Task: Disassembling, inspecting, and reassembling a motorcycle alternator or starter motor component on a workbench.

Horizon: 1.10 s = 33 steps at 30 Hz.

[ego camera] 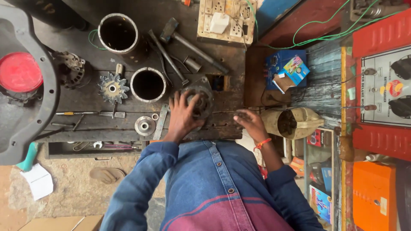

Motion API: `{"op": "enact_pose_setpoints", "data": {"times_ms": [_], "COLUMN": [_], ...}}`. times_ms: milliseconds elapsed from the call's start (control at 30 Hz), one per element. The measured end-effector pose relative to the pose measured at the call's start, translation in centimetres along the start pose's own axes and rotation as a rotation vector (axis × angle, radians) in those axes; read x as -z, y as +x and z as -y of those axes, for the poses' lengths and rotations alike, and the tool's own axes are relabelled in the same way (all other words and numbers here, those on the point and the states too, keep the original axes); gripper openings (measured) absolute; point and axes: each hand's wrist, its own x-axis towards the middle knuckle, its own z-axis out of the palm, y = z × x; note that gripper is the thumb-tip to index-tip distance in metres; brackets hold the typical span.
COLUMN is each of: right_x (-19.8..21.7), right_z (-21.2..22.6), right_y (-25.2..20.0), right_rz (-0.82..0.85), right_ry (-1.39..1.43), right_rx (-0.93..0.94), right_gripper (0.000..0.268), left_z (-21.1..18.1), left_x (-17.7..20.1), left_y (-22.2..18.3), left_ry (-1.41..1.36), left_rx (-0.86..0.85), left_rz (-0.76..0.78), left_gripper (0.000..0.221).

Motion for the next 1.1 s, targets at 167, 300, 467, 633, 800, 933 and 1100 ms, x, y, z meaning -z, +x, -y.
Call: {"op": "enact_pose_setpoints", "data": {"times_ms": [167, 300, 467, 633, 800, 933, 1100], "right_x": [-1.6, -4.0, -9.0, -10.6, -9.2, -9.6, -10.1], "right_z": [1.3, 0.2, 3.4, -0.1, -2.5, 0.5, 5.0], "right_y": [1.2, 5.1, 7.6, 10.5, 11.3, 9.1, 5.4], "right_rz": [0.009, 0.077, 0.02, -0.232, -0.259, -0.342, -0.355], "right_ry": [-0.091, 0.016, -0.012, -0.364, -0.267, -0.503, -0.638], "right_rx": [-0.081, 0.166, 0.057, 0.179, 0.114, 0.295, 0.168], "right_gripper": [0.042, 0.048, 0.067, 0.069, 0.068, 0.067, 0.062], "left_z": [0.2, -0.6, -2.9, 2.4, 5.7, 3.0, -0.4], "left_x": [-1.2, -1.2, 1.1, 1.3, -3.5, -3.8, -0.9], "left_y": [-0.6, -0.9, 0.2, 0.8, -0.4, 0.2, 0.8], "left_ry": [-0.012, 0.051, 0.049, -0.179, -0.605, -0.783, -0.732], "left_rx": [0.007, -0.03, -0.107, 0.141, 0.687, 0.686, 0.832], "left_rz": [-0.001, 0.011, 0.031, 0.132, 0.228, -0.138, -0.091], "left_gripper": [0.103, 0.102, 0.112, 0.1, 0.099, 0.08, 0.067]}}
